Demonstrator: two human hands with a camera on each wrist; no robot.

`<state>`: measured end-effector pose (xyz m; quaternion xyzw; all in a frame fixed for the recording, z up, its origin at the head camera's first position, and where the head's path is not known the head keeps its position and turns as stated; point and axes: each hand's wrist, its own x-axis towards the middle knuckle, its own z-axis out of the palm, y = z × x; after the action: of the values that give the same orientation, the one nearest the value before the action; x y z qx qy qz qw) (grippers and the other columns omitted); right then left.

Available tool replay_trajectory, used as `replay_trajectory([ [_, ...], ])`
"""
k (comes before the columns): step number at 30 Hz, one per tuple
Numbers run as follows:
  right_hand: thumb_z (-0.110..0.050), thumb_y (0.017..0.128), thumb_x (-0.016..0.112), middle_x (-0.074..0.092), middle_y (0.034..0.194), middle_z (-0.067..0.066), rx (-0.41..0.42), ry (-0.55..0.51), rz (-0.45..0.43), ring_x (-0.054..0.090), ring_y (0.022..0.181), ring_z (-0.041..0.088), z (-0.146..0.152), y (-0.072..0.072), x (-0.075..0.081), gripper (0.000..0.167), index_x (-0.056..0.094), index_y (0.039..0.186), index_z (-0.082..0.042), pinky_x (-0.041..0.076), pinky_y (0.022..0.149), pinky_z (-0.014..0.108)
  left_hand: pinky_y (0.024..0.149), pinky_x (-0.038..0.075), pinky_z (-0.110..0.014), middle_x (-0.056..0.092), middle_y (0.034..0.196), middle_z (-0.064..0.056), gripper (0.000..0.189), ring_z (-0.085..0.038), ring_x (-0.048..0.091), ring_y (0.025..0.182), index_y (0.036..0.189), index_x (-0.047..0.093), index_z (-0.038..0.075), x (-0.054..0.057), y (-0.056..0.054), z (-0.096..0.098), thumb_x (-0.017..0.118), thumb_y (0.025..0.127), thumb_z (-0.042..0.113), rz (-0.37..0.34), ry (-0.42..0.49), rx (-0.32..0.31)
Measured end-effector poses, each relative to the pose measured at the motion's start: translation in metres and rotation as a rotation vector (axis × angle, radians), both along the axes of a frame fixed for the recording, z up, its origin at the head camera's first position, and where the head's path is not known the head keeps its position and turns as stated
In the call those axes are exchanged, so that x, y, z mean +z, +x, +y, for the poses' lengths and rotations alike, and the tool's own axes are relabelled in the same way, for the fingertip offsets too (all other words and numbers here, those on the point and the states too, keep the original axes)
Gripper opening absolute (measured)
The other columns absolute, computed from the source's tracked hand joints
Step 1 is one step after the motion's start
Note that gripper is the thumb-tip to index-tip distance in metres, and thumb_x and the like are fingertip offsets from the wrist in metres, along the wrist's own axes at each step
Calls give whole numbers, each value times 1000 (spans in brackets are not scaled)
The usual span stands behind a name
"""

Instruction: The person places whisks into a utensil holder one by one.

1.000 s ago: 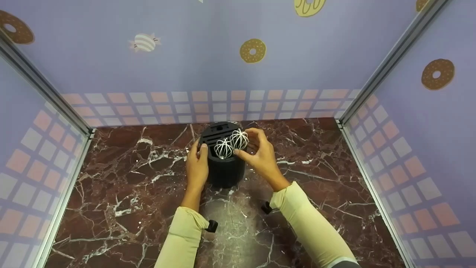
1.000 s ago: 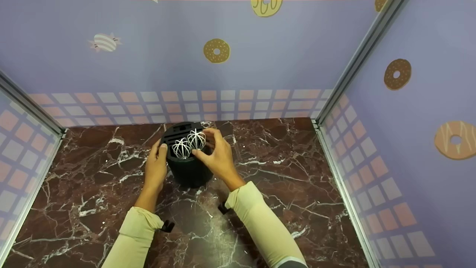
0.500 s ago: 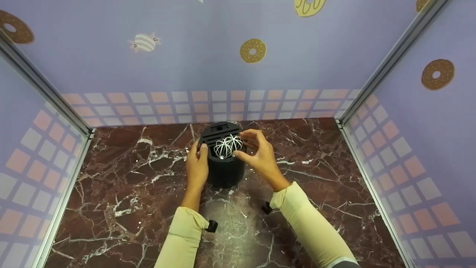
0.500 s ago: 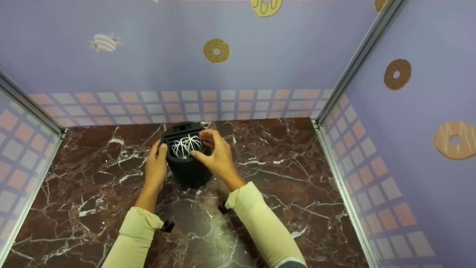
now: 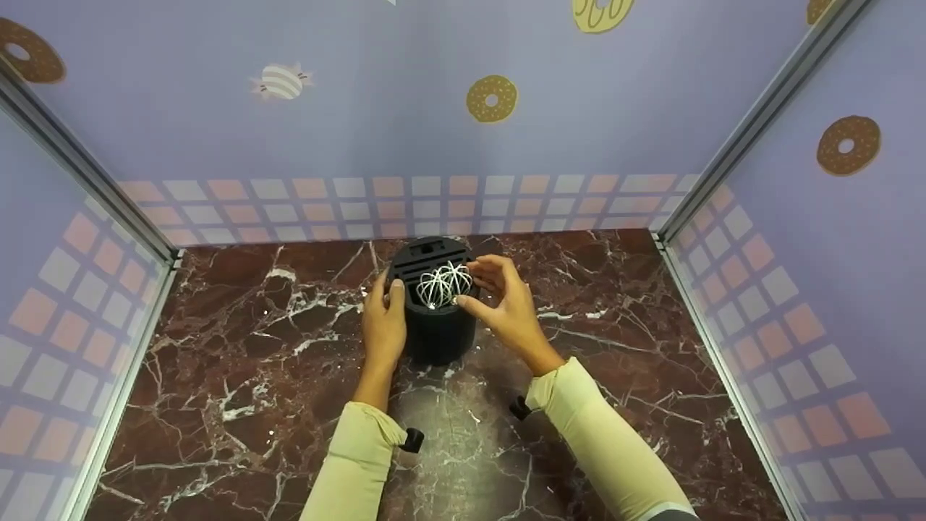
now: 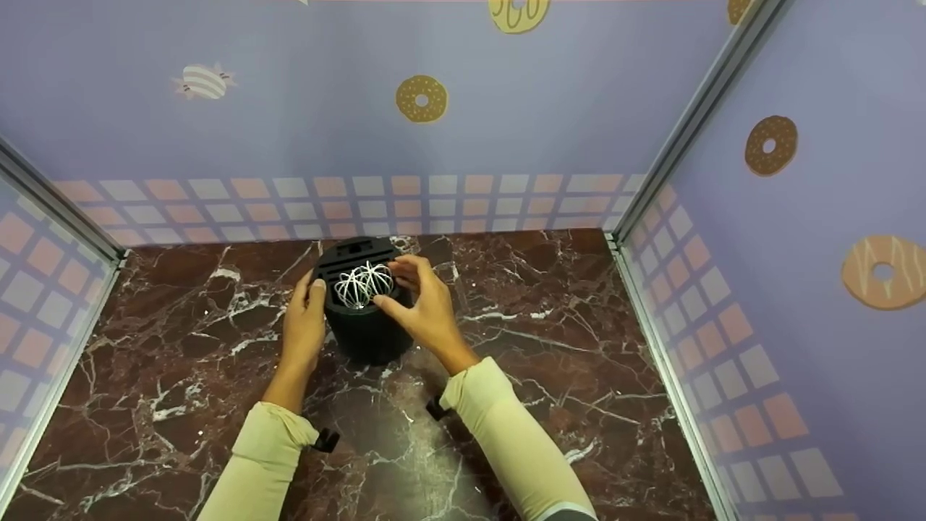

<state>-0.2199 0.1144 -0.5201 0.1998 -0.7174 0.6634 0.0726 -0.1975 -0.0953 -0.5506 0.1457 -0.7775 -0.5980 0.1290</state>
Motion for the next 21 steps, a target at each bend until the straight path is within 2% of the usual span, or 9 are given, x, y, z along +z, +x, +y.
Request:
replay_trajectory([
  [3,11,82,85,64,133,27,-29,11,-17,62,127,40,0,0,0,64,50,136,8,49,112,39,116,37,-57,51,153,-24,54,-40,50,139,158,52,12,-1,-1,3,51,110,38,-5,-10,-2],
  [8,11,80,86,65,132,24,-75,34,-24,63,126,38,2,-1,0,66,50,135,10,49,112,39,117,37,-57,50,154,-24,56,-41,50,140,158,51,11,-3,-3,8,51,110,39,-12,-7,2],
  [14,1,79,91,66,134,17,-45,84,-27,63,129,31,6,-3,-9,69,53,137,2,48,113,34,119,35,-57,48,156,-24,56,-41,48,142,159,49,9,-4,1,9,51,111,38,-22,13,16],
  [21,-6,81,92,67,135,12,-23,100,15,63,130,28,12,-5,-11,66,55,136,-1,47,113,33,119,33,-59,48,155,-25,56,-43,44,144,159,49,12,0,-1,6,50,110,40,-25,-4,4],
])
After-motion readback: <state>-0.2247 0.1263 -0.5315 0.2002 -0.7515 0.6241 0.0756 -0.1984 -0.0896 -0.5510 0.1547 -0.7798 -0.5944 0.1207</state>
